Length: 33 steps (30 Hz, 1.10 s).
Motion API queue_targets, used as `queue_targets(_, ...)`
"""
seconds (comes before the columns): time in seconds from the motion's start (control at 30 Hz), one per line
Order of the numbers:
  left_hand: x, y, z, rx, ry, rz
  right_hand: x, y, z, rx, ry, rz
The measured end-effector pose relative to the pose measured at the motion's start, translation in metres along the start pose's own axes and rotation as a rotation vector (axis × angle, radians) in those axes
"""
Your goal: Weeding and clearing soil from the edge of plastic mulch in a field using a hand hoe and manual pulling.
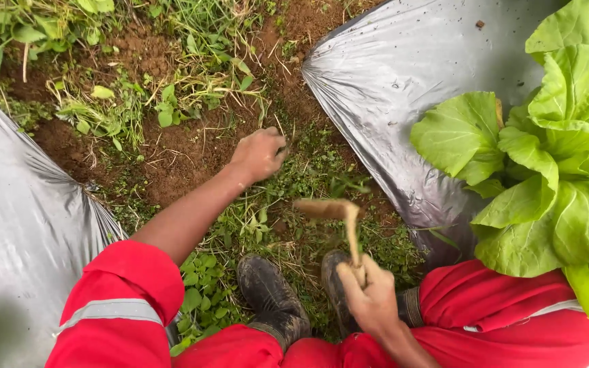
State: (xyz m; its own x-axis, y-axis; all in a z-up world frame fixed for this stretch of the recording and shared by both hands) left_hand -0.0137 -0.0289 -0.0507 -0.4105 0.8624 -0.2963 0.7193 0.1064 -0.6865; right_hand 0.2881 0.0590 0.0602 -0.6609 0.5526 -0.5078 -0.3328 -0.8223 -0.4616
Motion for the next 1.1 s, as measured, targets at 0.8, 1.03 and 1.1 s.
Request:
queue_targets(0.8, -0.052, 0.083, 0.018, 0.843, 0.257, 0.091, 0.134, 0.123, 0.047, -0.057, -0.321, -0.232)
queue_targets(1.03, -0.055, 0.098, 0.017, 0.830, 0.318, 0.241, 0.126, 0.113, 0.034, -0.054, -0.187, -0.273)
queue_targets(1.1, -0.053, 0.094, 0.019, 0.887, 0.352, 0.199, 0.132, 0.107, 0.057, 0.028, -0.334, -0.377)
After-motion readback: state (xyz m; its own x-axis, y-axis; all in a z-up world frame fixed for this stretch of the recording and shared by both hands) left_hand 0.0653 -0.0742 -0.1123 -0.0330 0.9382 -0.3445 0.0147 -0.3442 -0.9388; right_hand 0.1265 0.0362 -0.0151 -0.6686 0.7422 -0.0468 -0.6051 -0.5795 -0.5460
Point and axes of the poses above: each hand's wrist, its own x-axis towards the middle knuckle, its own y-axis out of the palm, z = x × y, the point moved 5 cm from there along x, towards the middle knuckle, and after that the axes turned 13 degrees about y, right-handed, at the moved point
